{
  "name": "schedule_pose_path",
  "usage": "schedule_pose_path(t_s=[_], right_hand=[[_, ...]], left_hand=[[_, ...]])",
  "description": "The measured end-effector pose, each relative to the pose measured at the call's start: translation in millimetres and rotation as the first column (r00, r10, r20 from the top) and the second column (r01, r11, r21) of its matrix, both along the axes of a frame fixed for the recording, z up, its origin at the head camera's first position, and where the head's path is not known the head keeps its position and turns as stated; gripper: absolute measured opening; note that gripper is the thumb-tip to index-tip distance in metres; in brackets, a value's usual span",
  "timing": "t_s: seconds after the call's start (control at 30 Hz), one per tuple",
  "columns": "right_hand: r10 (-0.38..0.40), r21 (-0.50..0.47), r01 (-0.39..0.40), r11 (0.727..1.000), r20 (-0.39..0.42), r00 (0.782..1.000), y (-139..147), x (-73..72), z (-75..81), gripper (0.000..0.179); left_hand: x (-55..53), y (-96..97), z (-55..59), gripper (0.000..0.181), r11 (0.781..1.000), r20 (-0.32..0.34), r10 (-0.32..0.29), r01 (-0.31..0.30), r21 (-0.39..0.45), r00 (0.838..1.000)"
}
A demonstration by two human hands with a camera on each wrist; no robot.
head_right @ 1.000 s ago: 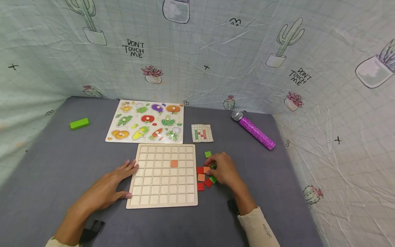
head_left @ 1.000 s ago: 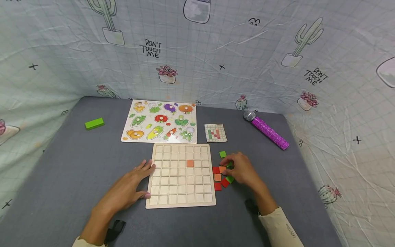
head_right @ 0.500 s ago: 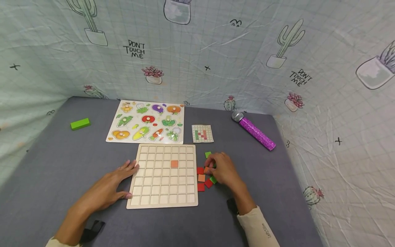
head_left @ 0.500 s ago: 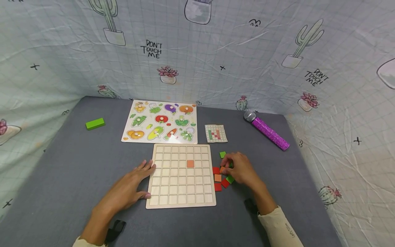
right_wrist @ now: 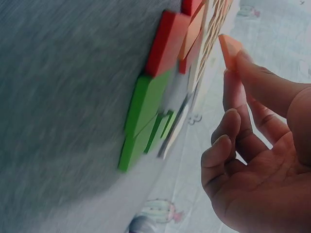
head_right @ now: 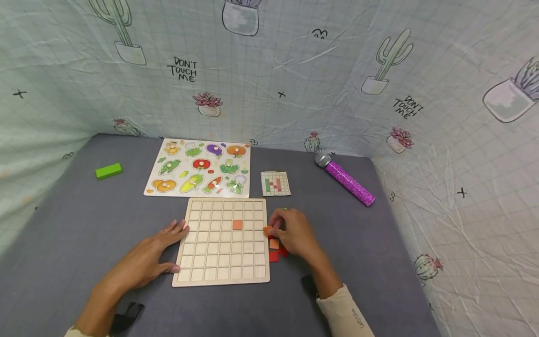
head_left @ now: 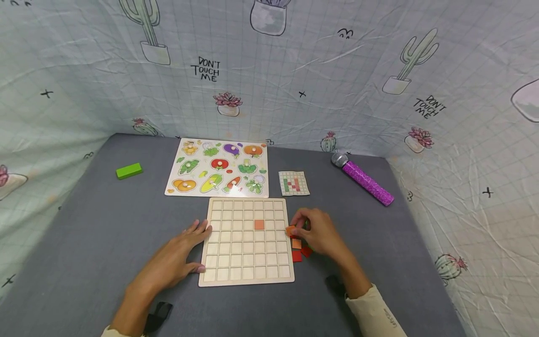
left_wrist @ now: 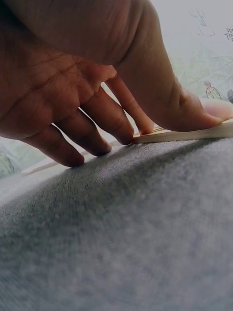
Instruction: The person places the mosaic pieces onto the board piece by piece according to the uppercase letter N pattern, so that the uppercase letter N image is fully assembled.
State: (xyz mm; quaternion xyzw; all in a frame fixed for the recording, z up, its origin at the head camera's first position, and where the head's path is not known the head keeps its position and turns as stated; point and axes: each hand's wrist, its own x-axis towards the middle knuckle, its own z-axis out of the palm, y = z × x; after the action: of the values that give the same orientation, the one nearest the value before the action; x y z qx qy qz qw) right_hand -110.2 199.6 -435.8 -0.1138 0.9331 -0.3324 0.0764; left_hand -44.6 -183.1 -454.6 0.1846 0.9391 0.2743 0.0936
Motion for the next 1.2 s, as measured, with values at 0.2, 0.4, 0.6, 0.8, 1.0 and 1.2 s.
schedule_pose_path(t_s=[0.2, 0.4, 0.6, 0.8, 1.0, 1.2], right_hand=[[-0.005, -0.050, 0.006, 0.999, 0.030, 1.000, -18, 1.5, 0.2, 0.016], [0.043, -0.074, -0.039, 0.996, 0.046, 0.998, -37, 2.6, 1.2, 0.016], [0.065, -0.030, -0.064, 0.997, 0.025, 0.998, -55, 2.4, -4.9, 0.021], [0.071, 0.017, -0.071, 0.997, -0.025, 0.997, -66, 1.2, -8.5, 0.023], [0.088, 0.053, -0.084, 0.995, -0.061, 0.994, -73, -0.4, -9.5, 0.021], [0.078, 0.107, -0.072, 0.992, -0.055, 0.995, -78, 0.9, -11.3, 0.021]], left_hand=[[0.1, 0.0, -0.7, 0.100, 1.000, 0.011, 0.006, -0.006, 0.016, 1.000], [0.0, -1.5, -2.2, 0.099, 0.999, 0.020, 0.007, -0.008, 0.032, 1.000], [1.3, -0.1, -1.5, 0.099, 0.999, 0.027, 0.016, -0.017, 0.039, 1.000], [1.4, 1.7, -1.7, 0.099, 0.999, 0.022, 0.020, -0.021, 0.040, 1.000], [0.7, 2.1, -1.6, 0.100, 0.999, 0.034, 0.026, -0.027, 0.034, 0.999], [0.8, 1.9, -0.6, 0.099, 0.999, 0.027, 0.021, -0.022, 0.034, 0.999]])
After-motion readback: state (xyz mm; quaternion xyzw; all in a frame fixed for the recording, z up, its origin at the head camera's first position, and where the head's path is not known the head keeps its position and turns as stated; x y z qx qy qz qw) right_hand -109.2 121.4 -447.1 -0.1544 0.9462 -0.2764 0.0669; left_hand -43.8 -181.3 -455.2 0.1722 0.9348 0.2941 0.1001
